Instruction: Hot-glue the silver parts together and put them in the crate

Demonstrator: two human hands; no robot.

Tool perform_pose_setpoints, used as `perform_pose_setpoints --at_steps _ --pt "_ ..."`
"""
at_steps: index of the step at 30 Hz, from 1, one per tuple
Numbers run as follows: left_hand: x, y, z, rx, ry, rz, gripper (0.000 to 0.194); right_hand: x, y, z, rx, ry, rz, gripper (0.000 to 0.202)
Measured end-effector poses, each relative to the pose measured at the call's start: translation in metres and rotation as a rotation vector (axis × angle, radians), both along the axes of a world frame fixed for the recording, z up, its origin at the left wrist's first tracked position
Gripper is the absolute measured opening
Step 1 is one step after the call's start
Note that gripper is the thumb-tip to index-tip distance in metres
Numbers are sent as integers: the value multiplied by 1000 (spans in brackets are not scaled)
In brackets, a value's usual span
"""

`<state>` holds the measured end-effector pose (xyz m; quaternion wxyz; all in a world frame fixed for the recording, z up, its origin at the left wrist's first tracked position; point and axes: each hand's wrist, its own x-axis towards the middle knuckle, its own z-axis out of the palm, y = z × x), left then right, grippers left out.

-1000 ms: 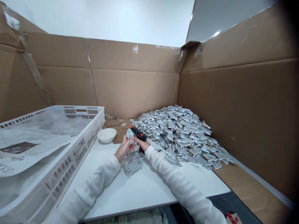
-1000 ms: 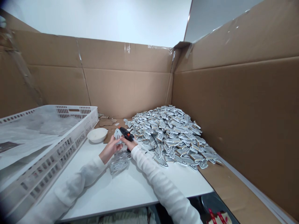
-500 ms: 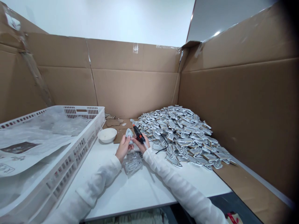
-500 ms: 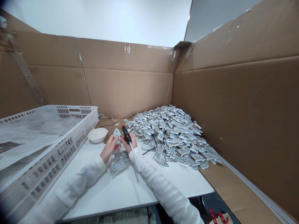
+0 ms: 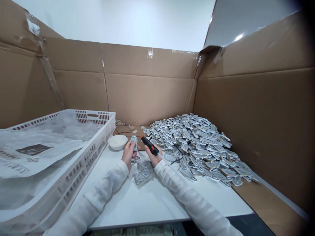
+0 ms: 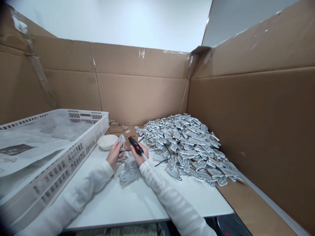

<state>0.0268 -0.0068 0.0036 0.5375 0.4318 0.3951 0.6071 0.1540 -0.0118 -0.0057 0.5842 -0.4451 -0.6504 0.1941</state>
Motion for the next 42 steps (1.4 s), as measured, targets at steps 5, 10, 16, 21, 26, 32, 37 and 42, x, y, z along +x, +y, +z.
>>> perform_pose_setpoints --at_steps 5,10,16,21,26,32,37,42 --pt "-2 5 -2 36 24 7 29 -1 -2 2 24 -26 4 26" --pt "-1 5 -1 51 19 -9 28 -1 -4 0 50 -54 43 25" --pt "1 2 -1 43 32 -15 22 0 -4 -3 33 -121 89 24" --pt "1 4 -4 60 42 -40 26 1 0 -4 25 -154 58 25" --pt "0 7 -6 54 41 -51 31 1 2 -5 35 -178 33 24" --pt "2 6 -6 50 55 -41 32 1 1 -6 24 -188 33 24" --pt "2 6 -5 57 71 -32 32 2 1 -3 1 -189 33 24" --pt "3 5 -3 59 75 -34 33 2 3 -3 -30 -138 21 26"
